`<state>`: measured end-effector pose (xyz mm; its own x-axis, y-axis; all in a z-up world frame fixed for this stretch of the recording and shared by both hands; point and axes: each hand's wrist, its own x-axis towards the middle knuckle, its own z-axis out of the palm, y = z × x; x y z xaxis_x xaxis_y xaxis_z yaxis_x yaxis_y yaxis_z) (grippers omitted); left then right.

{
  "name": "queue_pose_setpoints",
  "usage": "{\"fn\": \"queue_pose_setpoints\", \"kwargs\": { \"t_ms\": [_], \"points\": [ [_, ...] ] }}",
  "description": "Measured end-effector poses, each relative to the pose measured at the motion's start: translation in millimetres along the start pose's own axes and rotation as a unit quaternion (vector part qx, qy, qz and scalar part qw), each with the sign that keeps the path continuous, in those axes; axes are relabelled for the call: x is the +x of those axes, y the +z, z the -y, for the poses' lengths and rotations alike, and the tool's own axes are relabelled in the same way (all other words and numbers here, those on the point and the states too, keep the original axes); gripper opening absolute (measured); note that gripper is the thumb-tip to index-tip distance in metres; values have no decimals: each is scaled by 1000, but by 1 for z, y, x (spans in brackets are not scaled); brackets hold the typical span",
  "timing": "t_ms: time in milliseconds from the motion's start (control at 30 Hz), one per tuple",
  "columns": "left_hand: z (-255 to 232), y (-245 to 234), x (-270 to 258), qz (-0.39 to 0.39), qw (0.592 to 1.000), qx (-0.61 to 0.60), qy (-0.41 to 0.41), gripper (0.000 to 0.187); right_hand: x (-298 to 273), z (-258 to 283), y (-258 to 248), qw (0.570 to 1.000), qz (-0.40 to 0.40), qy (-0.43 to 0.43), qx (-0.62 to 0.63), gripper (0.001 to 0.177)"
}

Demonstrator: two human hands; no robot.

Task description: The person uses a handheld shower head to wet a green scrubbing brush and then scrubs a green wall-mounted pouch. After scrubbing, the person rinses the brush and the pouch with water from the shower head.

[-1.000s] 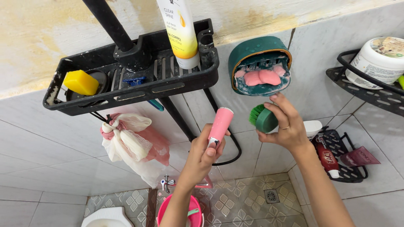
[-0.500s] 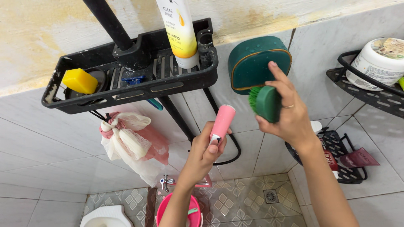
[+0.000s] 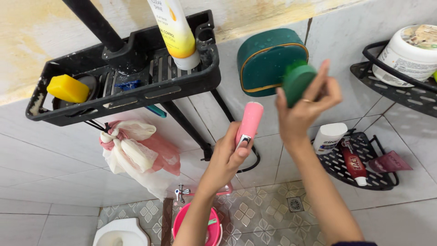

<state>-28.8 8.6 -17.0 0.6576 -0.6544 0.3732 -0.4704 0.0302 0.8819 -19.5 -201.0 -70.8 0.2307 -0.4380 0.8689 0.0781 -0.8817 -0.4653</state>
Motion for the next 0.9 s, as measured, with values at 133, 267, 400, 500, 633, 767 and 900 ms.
{"fn": "queue_pose_setpoints", "kwargs": {
  "t_ms": [133,267,400,500,633,767,900],
  "points": [
    [3,-2,-5,-9,1000,-4,-2,72,-11,17,34,989,39,-129,-56,91],
    [5,-9,-12,-14,1000,-17,-16,69,-15,-2,31,993,20,-107,-35,96],
    [11,-15,-19,-11,999,0,-48,67,-26,-18,19,992,-40,-87,-77,96],
    [22,-10,-18,-16,1000,6,-15,69,-38,-24,32,983,-8,-162,-80,101],
    [33,-8,-17,-21,1000,12,-17,73,-50,-33,46,976,10,-210,-62,103],
    [38,-11,-17,-15,999,21,-19,72,-53,-41,35,985,-47,-126,-105,88],
    [37,-11,-16,-4,1000,13,-19,71,-48,-22,43,972,-29,-212,-101,89]
  ]
}}
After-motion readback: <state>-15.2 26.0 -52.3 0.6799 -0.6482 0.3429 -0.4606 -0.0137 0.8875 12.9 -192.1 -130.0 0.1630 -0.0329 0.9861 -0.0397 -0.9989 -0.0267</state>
